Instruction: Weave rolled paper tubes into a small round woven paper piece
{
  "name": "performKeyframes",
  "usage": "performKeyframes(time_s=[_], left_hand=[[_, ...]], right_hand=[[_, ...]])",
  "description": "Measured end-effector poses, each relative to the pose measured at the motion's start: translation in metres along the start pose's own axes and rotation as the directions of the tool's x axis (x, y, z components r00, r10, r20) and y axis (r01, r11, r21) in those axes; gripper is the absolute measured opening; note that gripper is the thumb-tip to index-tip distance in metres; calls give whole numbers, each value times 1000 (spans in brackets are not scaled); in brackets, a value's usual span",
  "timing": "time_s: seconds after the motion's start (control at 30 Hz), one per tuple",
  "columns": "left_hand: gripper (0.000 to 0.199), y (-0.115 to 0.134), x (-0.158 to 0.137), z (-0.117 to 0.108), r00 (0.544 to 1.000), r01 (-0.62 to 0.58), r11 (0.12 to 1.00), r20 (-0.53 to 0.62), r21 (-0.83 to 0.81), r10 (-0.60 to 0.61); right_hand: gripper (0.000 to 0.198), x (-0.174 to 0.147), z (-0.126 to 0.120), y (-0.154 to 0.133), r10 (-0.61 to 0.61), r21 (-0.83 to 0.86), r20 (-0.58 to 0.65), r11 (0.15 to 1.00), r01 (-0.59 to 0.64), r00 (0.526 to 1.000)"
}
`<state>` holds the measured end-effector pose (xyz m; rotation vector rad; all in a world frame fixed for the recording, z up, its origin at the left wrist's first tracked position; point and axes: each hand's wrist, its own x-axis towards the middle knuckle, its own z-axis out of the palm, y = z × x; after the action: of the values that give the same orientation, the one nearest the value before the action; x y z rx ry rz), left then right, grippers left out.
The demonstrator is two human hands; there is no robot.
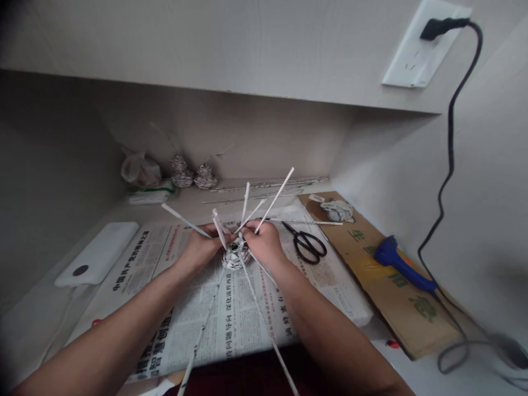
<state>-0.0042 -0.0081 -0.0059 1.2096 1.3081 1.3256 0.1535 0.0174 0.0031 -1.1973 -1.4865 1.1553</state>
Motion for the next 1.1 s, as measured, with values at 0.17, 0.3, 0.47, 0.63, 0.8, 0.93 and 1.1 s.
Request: performKeyframes(time_s=[0.17,0.3,0.47,0.63,0.8,0.93,1.1], left_hand=[[17,6,-4,2,1000,-15,1000,-7,9,15],[16,6,-4,2,1000,-14,1000,-14,10,15],[18,2,-3,0,999,-37,999,0,6,37],[20,6,-4,2,999,-30,999,-12,-17,30],[21,5,-4,3,1000,-20,999,-20,-41,19],[23,1,-1,1,999,-37,999,-19,-29,37],[19,1,0,-3,998,-32,999,59,25,30]], right_hand=[[21,-5,-2,-1,-2,26,34,1000,1,999],[26,-8,-5,-5,-2,19,68,1000,0,998],[27,-7,-3,-4,-6,6,50,1000,6,999],[25,-7,0,-3,-14,51,34,999,12,999],[23,-8,1,-5,51,128,17,990,-53,999],[17,-8,0,-3,111,194,12,975,-111,994],[18,-7,-3,-3,142,206,49,967,-149,989]])
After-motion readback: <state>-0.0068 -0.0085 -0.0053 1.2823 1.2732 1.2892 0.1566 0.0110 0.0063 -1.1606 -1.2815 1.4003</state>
